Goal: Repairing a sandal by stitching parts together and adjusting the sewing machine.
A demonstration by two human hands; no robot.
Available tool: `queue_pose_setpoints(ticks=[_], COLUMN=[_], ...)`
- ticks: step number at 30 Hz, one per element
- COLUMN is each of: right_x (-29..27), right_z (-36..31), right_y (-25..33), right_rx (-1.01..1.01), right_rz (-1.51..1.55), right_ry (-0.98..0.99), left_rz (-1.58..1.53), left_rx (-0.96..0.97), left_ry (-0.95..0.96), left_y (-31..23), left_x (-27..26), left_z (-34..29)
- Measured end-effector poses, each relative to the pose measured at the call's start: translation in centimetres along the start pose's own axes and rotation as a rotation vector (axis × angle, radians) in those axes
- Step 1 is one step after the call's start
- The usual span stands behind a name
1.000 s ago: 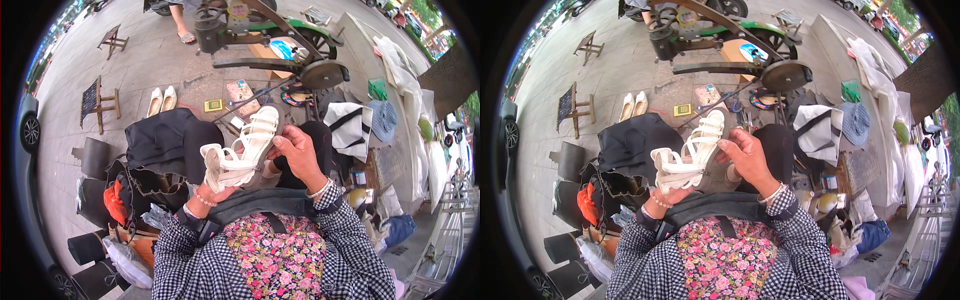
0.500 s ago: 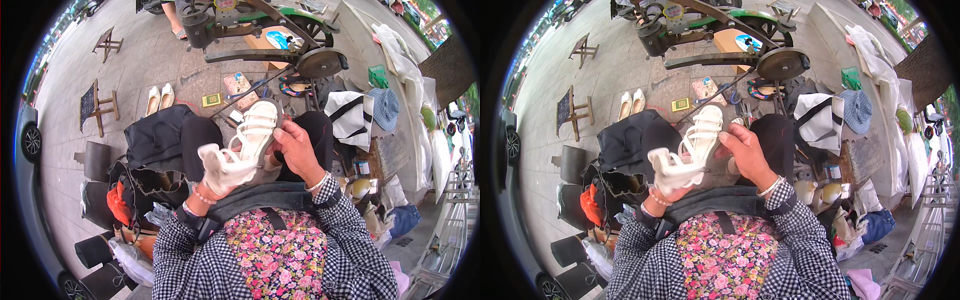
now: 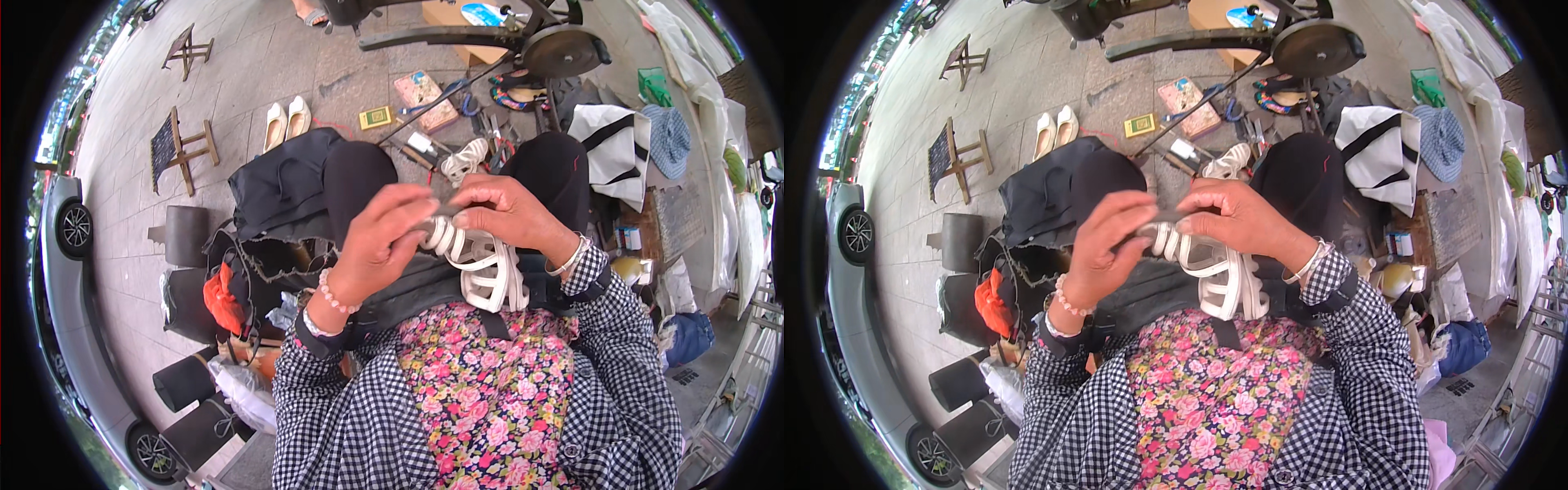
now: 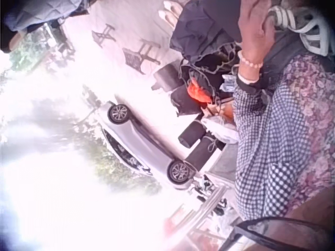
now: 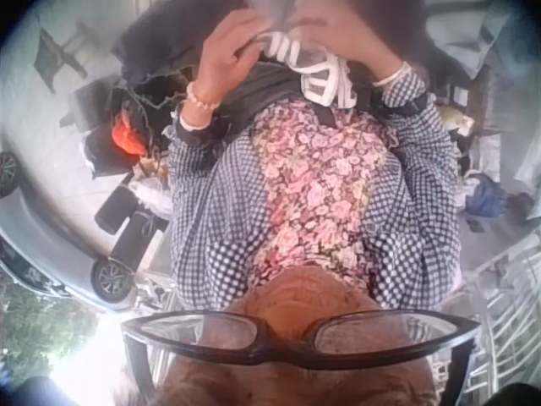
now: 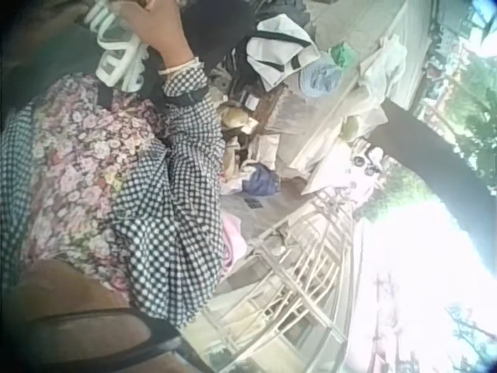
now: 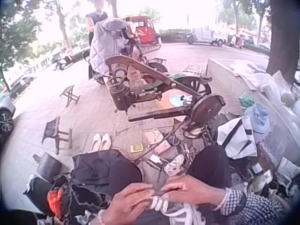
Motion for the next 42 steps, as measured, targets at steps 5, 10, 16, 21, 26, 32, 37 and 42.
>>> queue_pose_setpoints(ticks=[5, 10, 16, 21, 26, 32, 37, 42], right_x=[1.9, 2.1, 2.9, 3.3, 3.5, 3.9, 3.6, 3.5], right_z=[-0.4, -0.3, -0.1, -0.3, -0.3, -0.4, -0.5, -0.6], right_y=[-1.7, -2.9, -4.0, -4.4, -4.5, -4.9, -4.7, -3.6], right_rx=[0.079, 0.075, 0.207, 0.350, 0.392, 0.512, 0.477, 0.239], right_rz=[0.127, 0.072, 0.170, 0.249, 0.282, 0.270, 0.244, 0.154], right_ry=[0.007, 0.023, -0.059, -0.102, -0.135, -0.139, -0.077, 0.083], left_rz=[-0.045, -0.188, 0.041, 0.023, -0.008, -0.021, 0.021, -0.045], left_rx=[-0.050, -0.251, -0.117, -0.110, -0.172, -0.191, -0.180, -0.276], left_ry=[0.037, -0.131, -0.188, -0.054, 0.040, 0.188, 0.296, 0.202], left_y=[0.1, 1.4, 0.4, 0.4, 0.4, 0.4, 0.3, 0.5], left_x=[1.6, 2.1, 1.8, 1.9, 1.7, 1.7, 1.9, 2.1], left_z=[-2.3, -4.0, -3.7, -3.7, -3.2, -2.5, -2.5, -3.5])
Point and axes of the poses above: each hand's wrist, its own z-axis towards the middle knuckle, its own x-axis out of the palm, y = z × x, the point moved 4 cm from there along z, towards the middle knuckle, and after that the axes turned 12 degrees about z, right-handed, at the moved point
